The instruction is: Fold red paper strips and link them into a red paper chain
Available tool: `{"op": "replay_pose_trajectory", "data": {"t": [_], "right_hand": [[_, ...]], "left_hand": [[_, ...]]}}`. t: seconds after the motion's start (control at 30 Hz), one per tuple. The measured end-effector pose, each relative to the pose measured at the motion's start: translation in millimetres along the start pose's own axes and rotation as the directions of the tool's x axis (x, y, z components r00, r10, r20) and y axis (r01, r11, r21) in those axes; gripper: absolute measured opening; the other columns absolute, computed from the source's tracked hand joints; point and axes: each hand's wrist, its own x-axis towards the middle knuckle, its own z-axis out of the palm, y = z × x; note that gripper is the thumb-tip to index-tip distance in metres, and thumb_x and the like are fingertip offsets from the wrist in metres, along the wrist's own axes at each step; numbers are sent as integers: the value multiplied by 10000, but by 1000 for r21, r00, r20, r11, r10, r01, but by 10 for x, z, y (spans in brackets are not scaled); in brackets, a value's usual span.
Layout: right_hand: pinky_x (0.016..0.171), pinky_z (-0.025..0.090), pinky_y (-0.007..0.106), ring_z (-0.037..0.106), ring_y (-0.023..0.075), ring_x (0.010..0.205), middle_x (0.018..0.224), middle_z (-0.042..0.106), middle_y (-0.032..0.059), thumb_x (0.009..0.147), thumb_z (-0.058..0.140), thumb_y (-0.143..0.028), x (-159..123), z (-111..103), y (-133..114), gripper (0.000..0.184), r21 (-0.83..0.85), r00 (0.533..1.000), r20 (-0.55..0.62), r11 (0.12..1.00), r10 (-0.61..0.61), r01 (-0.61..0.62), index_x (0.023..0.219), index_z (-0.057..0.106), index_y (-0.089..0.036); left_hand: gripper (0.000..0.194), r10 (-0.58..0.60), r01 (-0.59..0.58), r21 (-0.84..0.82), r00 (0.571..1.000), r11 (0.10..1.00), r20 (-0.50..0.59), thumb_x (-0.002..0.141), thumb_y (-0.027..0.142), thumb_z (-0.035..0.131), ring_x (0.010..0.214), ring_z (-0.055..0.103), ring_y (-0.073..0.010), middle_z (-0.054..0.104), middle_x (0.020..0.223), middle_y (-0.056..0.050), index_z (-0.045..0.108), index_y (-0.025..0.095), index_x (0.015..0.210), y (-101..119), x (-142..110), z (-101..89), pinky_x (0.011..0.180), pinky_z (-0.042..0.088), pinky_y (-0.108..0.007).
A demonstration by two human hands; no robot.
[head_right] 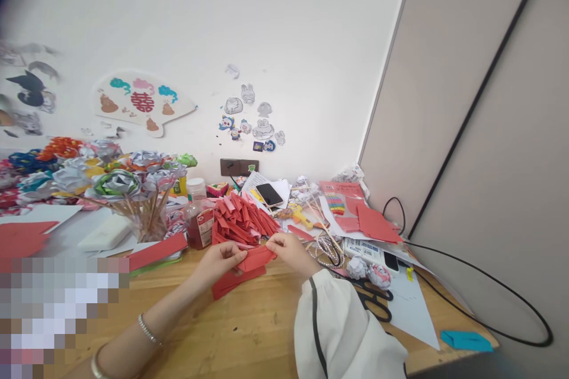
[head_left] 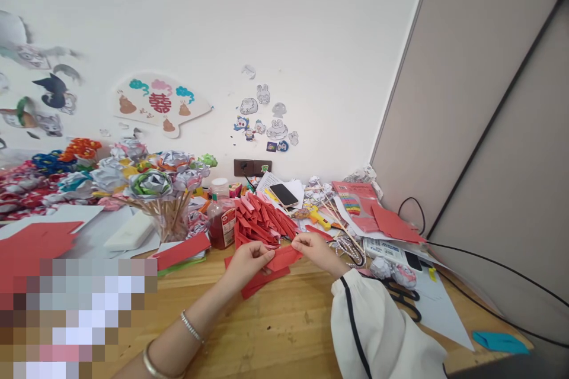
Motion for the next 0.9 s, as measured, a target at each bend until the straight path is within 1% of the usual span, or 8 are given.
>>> {"op": "replay_pose_trajectory", "data": {"t": [0.13,0.2,0.27,0.37,0.5,0.67,0.77,0.9], "right_hand": [[498,305,191,408,91,541,562,451,-27,750,483,-344,-9,131,51,241,39,996,91,999,24,-28,637,550,-142],[506,317,195,424,98,549,563,477,-23,740,501,-355,-32,212,66,234,45,991,133,999,24,-31,642,568,-153],[506,323,197,433,102,546,558,493,-24,725,521,-377,-59,274,71,230,44,989,140,998,41,-47,646,579,-168],[490,327,197,434,97,515,537,496,-27,739,491,-427,-77,309,57,272,91,989,112,991,93,-103,667,574,-178],[480,350,202,451,87,481,551,514,-16,796,366,-472,-50,302,-1,367,259,989,84,956,123,-140,732,544,-157],[503,375,200,474,80,500,590,527,-21,755,470,-435,-43,344,-57,302,363,987,127,921,103,-142,827,508,-144],[524,377,205,487,89,538,612,532,-14,751,481,-416,-57,373,-51,278,320,986,119,935,118,-150,791,522,-144],[554,380,214,505,112,614,680,550,-8,742,501,-391,-53,357,-18,232,242,989,65,960,129,-141,798,545,-170]], "left_hand": [[234,143,-151,262,988,953,50,650,335,520,526,482,-114,542,527,14,525,145,513,-22,-41,5,508,356,-204],[223,153,-191,354,980,916,131,666,321,503,509,449,-108,532,514,24,574,143,551,-51,-67,24,491,322,-198],[245,150,-203,395,975,896,163,679,325,489,483,423,-104,512,483,33,585,144,544,-72,-83,45,472,296,-195],[294,131,-167,366,984,916,121,692,345,473,473,429,-111,515,464,28,585,141,513,-64,-74,56,469,299,-199],[249,108,-106,187,994,977,-2,669,352,508,621,531,-159,630,639,-23,626,138,624,-27,-30,42,590,389,-226],[273,93,-84,81,989,993,-115,671,370,495,718,556,-188,649,730,-57,619,127,684,-49,-1,55,690,409,-264],[270,109,-97,109,988,989,-106,685,365,477,713,550,-182,642,720,-48,611,132,665,-57,-17,66,679,405,-254],[279,174,-172,271,985,947,18,699,362,468,621,508,-153,595,611,-12,588,144,572,-41,-71,76,594,378,-221]]}}
